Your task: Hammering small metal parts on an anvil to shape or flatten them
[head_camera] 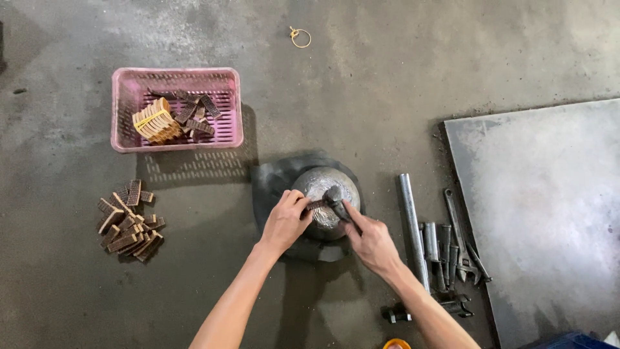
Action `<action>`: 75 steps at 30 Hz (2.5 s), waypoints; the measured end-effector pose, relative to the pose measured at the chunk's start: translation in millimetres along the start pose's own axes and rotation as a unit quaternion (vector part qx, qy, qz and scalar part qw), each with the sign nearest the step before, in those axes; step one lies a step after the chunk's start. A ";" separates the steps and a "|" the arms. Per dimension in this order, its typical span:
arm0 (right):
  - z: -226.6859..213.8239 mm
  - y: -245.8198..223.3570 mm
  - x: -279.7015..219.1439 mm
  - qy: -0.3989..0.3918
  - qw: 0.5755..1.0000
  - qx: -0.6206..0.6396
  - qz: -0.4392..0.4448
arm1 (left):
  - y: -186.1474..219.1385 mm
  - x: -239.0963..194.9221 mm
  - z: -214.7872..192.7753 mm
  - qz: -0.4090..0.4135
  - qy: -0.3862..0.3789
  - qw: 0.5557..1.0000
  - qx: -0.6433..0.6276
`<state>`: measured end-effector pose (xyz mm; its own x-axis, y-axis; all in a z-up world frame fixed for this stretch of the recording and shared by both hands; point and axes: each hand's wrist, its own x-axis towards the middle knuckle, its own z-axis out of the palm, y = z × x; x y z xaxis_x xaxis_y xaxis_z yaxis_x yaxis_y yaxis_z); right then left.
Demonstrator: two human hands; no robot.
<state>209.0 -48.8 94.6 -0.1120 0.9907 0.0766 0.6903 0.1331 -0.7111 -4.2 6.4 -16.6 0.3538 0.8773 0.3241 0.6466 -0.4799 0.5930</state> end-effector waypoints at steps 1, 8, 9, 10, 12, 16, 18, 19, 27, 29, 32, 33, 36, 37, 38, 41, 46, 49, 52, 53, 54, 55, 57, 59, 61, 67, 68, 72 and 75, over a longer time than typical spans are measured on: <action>-6.5 -4.9 3.8 -0.007 1.000 0.023 0.004 | -8.0 -4.3 12.3 -0.003 0.000 1.000 -0.008; 0.5 -17.5 -7.2 0.094 0.995 -0.027 -0.022 | 11.0 2.8 -7.5 0.006 0.023 0.999 0.025; 0.9 -11.9 -5.6 0.041 0.998 -0.037 -0.013 | 12.5 2.2 -8.0 0.003 0.020 0.999 0.032; 2.4 -6.0 -1.5 -0.010 0.999 -0.047 -0.005 | 11.8 3.3 -9.1 0.001 0.018 0.999 0.039; -11.4 -17.2 5.2 -0.020 0.999 -0.030 0.026 | 8.4 3.1 -5.1 -0.006 0.015 0.999 0.029; -13.0 -11.9 -6.7 0.006 0.996 0.002 0.088 | 24.9 8.1 -43.3 -0.167 -0.048 0.971 -0.165; -10.8 -4.9 -12.6 -0.008 0.995 0.008 0.098 | 24.7 8.6 -56.5 -0.252 -0.050 0.942 -0.219; -9.3 -1.7 -14.2 -0.020 0.994 0.014 0.110 | 23.9 10.1 -64.1 -0.331 -0.055 0.902 -0.272; 13.8 16.6 -28.8 -0.024 0.973 0.026 0.226 | -34.8 36.6 -147.1 -0.383 -0.021 0.874 -0.300; 11.9 14.5 -27.6 -0.017 0.970 0.031 0.240 | -47.9 47.9 -177.4 -0.380 0.058 0.852 -0.357; 7.7 5.7 -22.6 -0.066 0.952 0.016 0.299 | -84.2 29.3 -204.9 -0.458 0.094 0.863 -0.193; 7.8 2.0 -22.1 -0.047 0.952 0.022 0.302 | -103.8 9.6 -205.7 -0.454 0.145 0.871 -0.114; 11.0 6.2 -25.2 -0.035 0.950 0.027 0.309 | -150.0 -55.6 -211.7 -0.443 0.210 0.871 0.022; 13.0 10.2 -26.0 -0.033 0.949 0.022 0.313 | -163.4 -77.6 -215.0 -0.432 0.223 0.871 0.073; 13.4 9.6 -26.0 -0.037 0.949 0.024 0.312 | -174.9 -95.5 -217.3 -0.435 0.223 0.869 0.077; 11.5 8.9 -24.7 -0.053 0.948 0.015 0.314 | -196.5 -135.5 -221.1 -0.500 0.189 0.840 0.094; 11.0 4.6 -23.8 -0.052 0.944 0.006 0.326 | -186.4 -144.8 -219.1 -0.467 0.127 0.873 0.064; 12.3 6.7 -25.0 -0.045 0.949 0.002 0.311 | -178.7 -145.3 -216.5 -0.473 0.053 0.874 0.099; 12.9 7.9 -26.0 -0.040 0.950 0.015 0.309 | -168.4 -142.3 -222.1 -0.510 0.028 0.855 0.090; 13.8 10.6 -26.7 -0.039 0.949 0.015 0.312 | -167.2 -142.1 -225.1 -0.509 0.025 0.856 0.089; 14.1 14.8 -27.4 -0.043 0.956 0.016 0.291 | -166.5 -139.9 -226.3 -0.497 -0.005 0.861 0.103; 14.0 19.4 -28.1 -0.046 0.962 0.018 0.268 | -165.6 -137.5 -227.2 -0.485 -0.034 0.866 0.117; 13.1 13.7 -27.9 -0.037 0.961 0.022 0.272 | -170.7 -140.6 -225.7 -0.433 -0.029 0.887 0.154; 13.6 15.4 -28.1 -0.029 0.960 0.026 0.277 | -169.5 -136.7 -221.7 -0.379 -0.024 0.905 0.190; 15.2 20.7 -30.3 -0.030 0.973 0.020 0.228 | -163.1 -125.6 -217.2 -0.340 0.026 0.918 0.202; 19.3 28.2 -32.9 0.019 0.962 0.068 0.264 | -34.4 -36.9 -155.0 -0.446 0.222 0.778 -0.382; 13.9 28.3 -28.8 0.027 0.961 0.060 0.269 | -22.4 -28.8 -134.5 -0.443 0.214 0.777 -0.391; -5.4 27.1 -20.7 0.014 0.893 0.231 0.387 | 10.6 -4.7 -51.7 -0.433 0.155 0.757 -0.465; -12.2 23.5 -23.3 0.033 0.887 0.256 0.384 | 17.2 3.0 -12.2 -0.419 0.077 0.824 -0.374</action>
<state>236.5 -68.4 84.6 0.3030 0.7861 -0.5388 0.1280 -0.5938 -0.7944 -0.3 0.7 3.5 -0.1332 0.9177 -0.3742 0.0028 0.3779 0.9258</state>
